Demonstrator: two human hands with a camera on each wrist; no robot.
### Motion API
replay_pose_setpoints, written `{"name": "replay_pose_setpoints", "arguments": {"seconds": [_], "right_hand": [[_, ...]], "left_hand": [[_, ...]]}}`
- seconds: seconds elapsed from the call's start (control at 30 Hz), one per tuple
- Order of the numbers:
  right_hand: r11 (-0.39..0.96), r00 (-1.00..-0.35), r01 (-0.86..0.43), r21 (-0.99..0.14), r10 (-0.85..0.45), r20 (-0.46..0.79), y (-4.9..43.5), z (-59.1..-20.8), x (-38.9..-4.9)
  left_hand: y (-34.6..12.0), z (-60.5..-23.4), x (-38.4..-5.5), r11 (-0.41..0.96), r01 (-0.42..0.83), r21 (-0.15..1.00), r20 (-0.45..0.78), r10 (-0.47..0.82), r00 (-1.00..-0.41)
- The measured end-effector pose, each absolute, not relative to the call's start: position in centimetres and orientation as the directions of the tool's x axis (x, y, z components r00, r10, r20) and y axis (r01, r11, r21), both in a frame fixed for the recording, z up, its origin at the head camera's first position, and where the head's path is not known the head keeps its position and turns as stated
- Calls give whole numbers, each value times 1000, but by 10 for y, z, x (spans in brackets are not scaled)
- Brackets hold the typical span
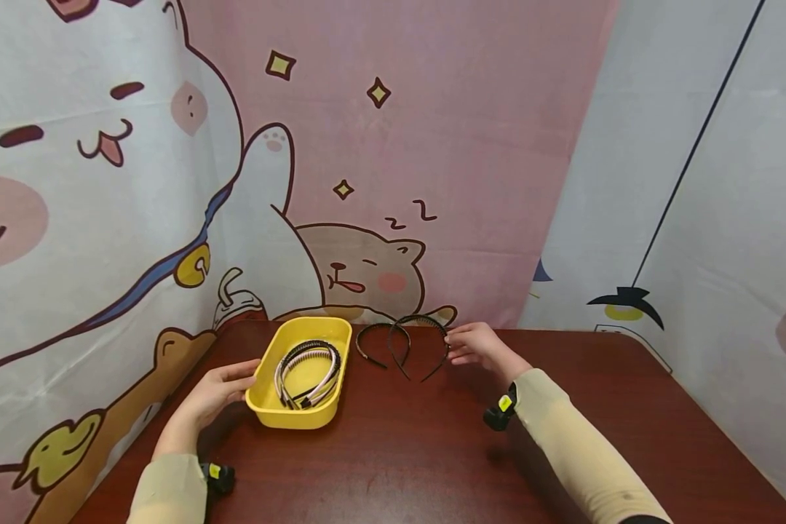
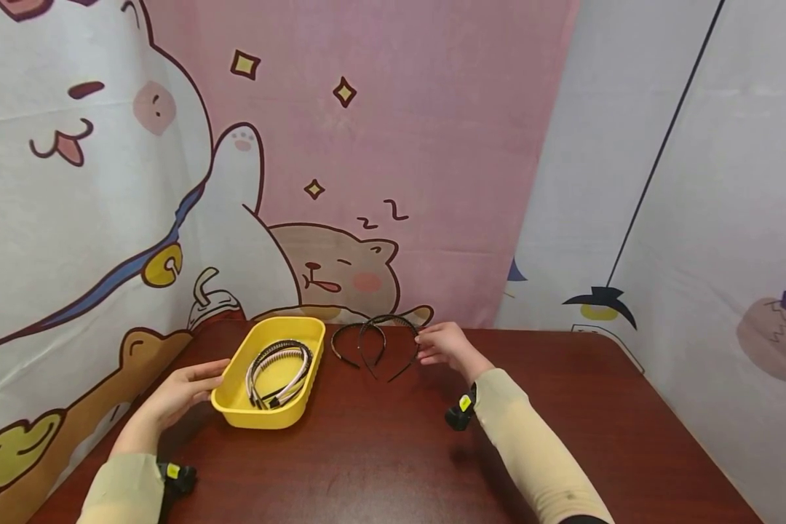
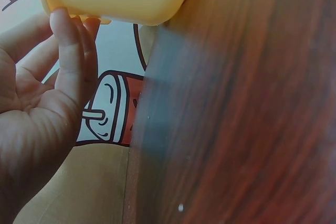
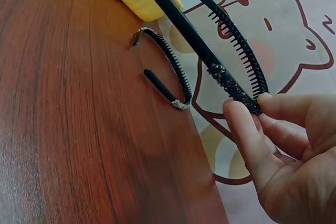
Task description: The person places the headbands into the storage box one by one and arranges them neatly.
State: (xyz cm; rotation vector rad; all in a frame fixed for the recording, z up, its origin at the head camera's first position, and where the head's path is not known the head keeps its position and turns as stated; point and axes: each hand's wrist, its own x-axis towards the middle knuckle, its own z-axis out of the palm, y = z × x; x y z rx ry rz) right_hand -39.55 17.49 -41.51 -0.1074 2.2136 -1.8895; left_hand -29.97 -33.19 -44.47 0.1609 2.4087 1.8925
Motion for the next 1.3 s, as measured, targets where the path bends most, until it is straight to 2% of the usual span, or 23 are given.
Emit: {"name": "replay_pose_setpoints", "arguments": {"seconds": [1.3], "right_hand": [[167,-958,70,-983,-265,-113,131,-406,-397]], "left_hand": [[-333,-446,-300,228,49,972,18,135,-991]]}}
